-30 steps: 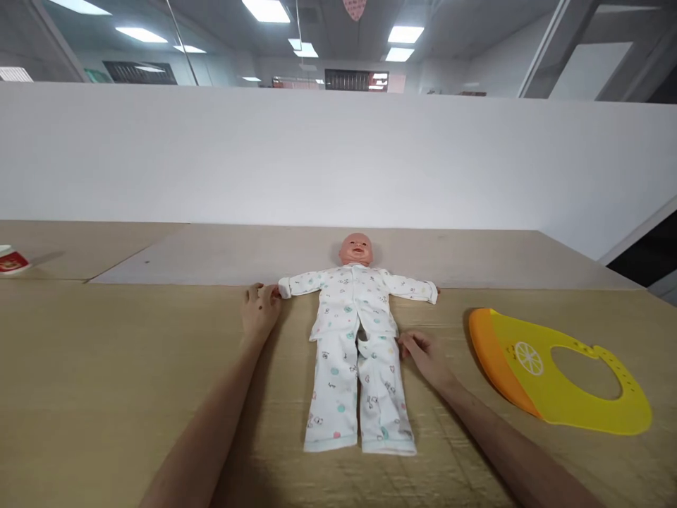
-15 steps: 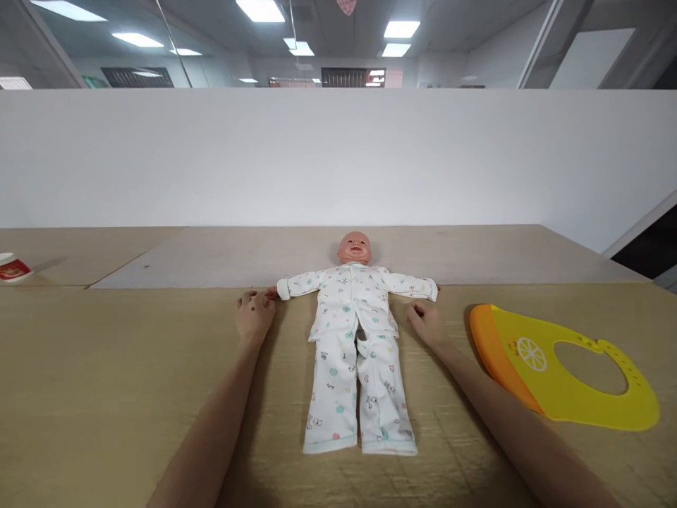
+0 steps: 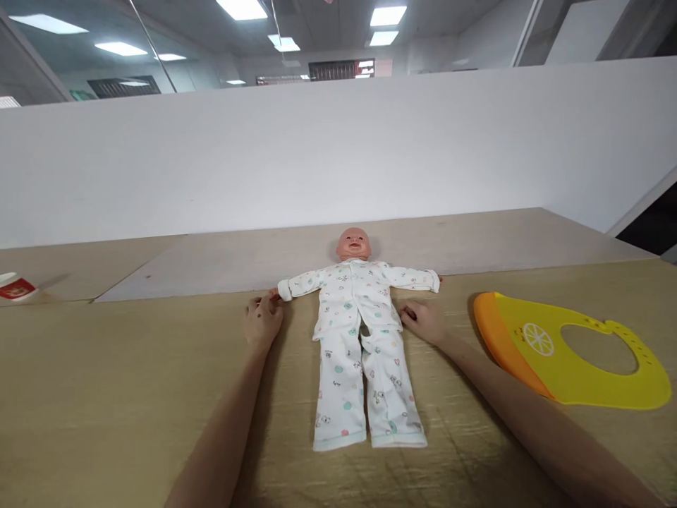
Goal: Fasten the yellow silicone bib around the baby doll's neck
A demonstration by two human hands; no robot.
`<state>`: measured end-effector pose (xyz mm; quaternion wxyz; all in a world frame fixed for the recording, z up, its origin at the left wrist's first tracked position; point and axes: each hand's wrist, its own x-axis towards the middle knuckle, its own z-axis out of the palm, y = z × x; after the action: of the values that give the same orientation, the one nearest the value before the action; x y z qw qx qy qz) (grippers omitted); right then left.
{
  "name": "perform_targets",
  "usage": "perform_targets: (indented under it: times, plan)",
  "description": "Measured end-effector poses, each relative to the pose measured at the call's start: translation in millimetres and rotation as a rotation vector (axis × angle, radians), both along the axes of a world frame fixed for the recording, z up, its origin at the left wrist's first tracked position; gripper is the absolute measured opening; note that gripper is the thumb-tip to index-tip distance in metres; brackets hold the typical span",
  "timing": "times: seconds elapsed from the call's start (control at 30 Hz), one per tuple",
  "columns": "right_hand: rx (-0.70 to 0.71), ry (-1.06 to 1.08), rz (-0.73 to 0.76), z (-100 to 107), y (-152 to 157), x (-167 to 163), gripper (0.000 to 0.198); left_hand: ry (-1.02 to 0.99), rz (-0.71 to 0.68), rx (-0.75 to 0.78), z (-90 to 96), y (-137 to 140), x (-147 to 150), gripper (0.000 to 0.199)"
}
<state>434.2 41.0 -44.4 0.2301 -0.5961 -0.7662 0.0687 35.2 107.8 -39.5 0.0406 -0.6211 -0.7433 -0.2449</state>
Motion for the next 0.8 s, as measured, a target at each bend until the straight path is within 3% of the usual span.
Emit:
perform_targets:
  times: [0.27,0.53,0.8]
  plan:
    - [-0.023,-0.025,-0.024,-0.7,0.3,-0.4,0.019,-0.045,0.02,0.009,2.1,-3.5,2.4,0.033]
    - [-0.043,0.038,0.013,-2.7,0.6,0.0,0.019,0.034,-0.219,0.133,-6.4,-4.6,8.6,0.027]
    - [-0.065,0.008,-0.002,4.0,-2.6,-2.6,0.018,-0.357,-0.089,0.128,-9.8,8.0,6.3,0.017]
